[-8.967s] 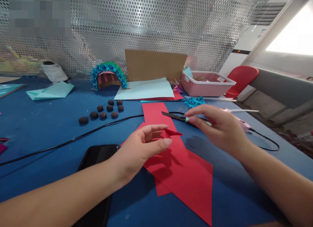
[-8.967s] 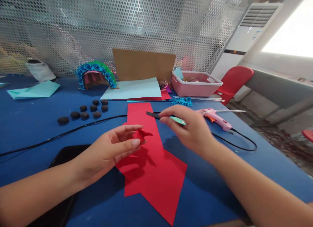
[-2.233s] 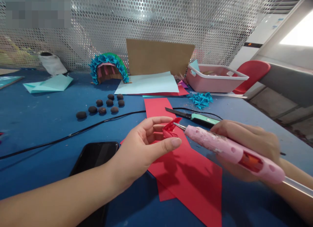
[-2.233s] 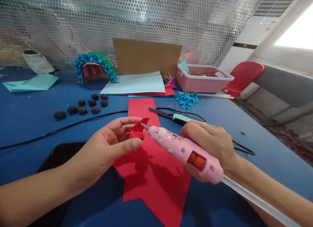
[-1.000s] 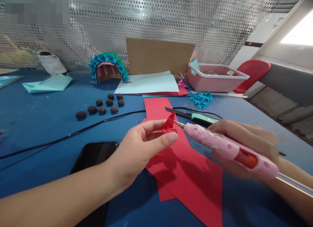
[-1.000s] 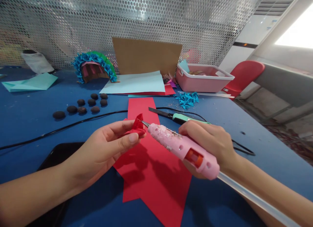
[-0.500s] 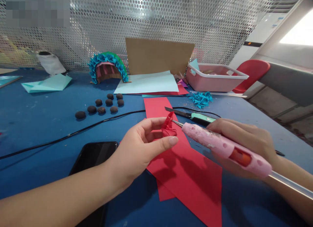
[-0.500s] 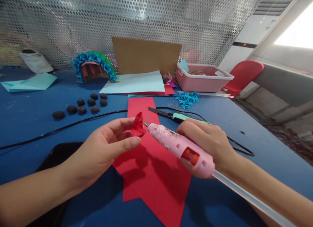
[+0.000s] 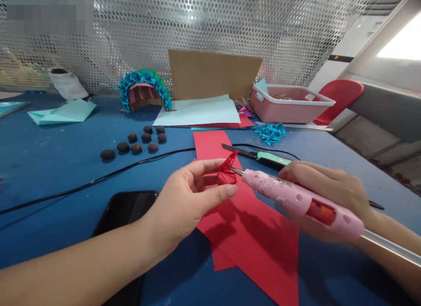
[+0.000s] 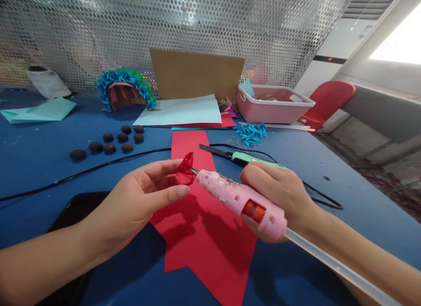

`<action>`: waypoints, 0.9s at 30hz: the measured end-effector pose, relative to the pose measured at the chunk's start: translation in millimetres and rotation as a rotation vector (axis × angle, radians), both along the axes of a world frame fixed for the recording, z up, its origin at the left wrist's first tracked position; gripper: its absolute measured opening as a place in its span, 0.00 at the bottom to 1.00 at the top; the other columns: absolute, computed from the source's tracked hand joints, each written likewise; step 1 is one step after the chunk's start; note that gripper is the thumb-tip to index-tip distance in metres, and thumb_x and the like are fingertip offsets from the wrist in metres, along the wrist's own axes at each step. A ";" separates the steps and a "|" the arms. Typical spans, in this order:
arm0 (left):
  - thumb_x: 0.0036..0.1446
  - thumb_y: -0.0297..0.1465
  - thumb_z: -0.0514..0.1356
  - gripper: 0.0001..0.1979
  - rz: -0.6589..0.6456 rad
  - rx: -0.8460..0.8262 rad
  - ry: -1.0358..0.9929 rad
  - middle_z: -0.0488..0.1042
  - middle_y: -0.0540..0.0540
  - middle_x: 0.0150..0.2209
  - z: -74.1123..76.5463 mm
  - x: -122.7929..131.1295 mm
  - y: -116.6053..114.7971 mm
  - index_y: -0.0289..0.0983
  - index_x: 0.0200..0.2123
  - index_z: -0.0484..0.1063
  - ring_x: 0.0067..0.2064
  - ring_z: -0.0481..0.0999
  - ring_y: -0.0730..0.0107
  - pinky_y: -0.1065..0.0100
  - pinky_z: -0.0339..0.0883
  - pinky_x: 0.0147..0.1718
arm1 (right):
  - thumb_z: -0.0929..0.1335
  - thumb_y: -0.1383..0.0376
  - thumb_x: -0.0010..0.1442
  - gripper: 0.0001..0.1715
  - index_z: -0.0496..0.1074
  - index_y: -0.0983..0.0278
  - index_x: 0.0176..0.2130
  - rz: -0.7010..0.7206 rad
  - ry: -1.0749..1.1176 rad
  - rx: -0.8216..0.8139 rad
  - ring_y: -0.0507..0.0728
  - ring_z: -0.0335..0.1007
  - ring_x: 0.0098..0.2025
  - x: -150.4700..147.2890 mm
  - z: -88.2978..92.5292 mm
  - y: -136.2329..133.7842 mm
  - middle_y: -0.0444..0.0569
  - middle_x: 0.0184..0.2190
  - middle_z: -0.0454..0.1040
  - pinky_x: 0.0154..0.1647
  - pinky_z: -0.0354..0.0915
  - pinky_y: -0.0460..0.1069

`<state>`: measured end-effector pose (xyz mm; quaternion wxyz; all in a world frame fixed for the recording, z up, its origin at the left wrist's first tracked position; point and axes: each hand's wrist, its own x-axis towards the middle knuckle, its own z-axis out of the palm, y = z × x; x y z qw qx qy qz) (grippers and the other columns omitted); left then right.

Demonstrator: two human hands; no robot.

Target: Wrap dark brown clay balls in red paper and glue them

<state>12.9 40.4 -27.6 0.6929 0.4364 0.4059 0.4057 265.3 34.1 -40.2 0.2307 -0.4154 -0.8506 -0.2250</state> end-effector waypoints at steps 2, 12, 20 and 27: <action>0.48 0.32 0.71 0.21 0.001 0.009 0.013 0.80 0.51 0.41 -0.1 -0.4 0.1 0.41 0.46 0.74 0.40 0.77 0.73 0.73 0.71 0.39 | 0.59 0.65 0.53 0.04 0.61 0.57 0.32 0.023 -0.012 -0.001 0.53 0.62 0.20 1.2 -1.0 0.6 0.41 0.22 0.68 0.21 0.53 0.48; 0.49 0.28 0.70 0.20 0.025 0.033 0.038 0.80 0.50 0.42 3.4 0.6 -1.5 0.39 0.46 0.72 0.42 0.77 0.74 0.73 0.72 0.40 | 0.57 0.64 0.60 0.08 0.62 0.58 0.39 0.081 -0.012 -0.158 0.53 0.67 0.25 -4.8 11.3 -3.9 0.43 0.28 0.73 0.26 0.58 0.48; 0.48 0.26 0.70 0.20 0.042 0.081 0.048 0.79 0.49 0.48 3.4 1.8 -1.3 0.37 0.45 0.72 0.49 0.76 0.71 0.73 0.71 0.45 | 0.58 0.62 0.58 0.04 0.59 0.57 0.32 -0.036 -0.028 -0.190 0.55 0.62 0.22 -1.6 9.4 -7.0 0.43 0.24 0.71 0.24 0.55 0.48; 0.47 0.29 0.70 0.21 0.013 0.089 0.091 0.79 0.48 0.46 4.0 0.2 -1.7 0.37 0.46 0.73 0.47 0.77 0.68 0.70 0.72 0.44 | 0.59 0.62 0.57 0.02 0.59 0.57 0.32 -0.047 -0.022 -0.193 0.55 0.63 0.23 -3.4 8.7 -8.1 0.42 0.24 0.70 0.24 0.55 0.48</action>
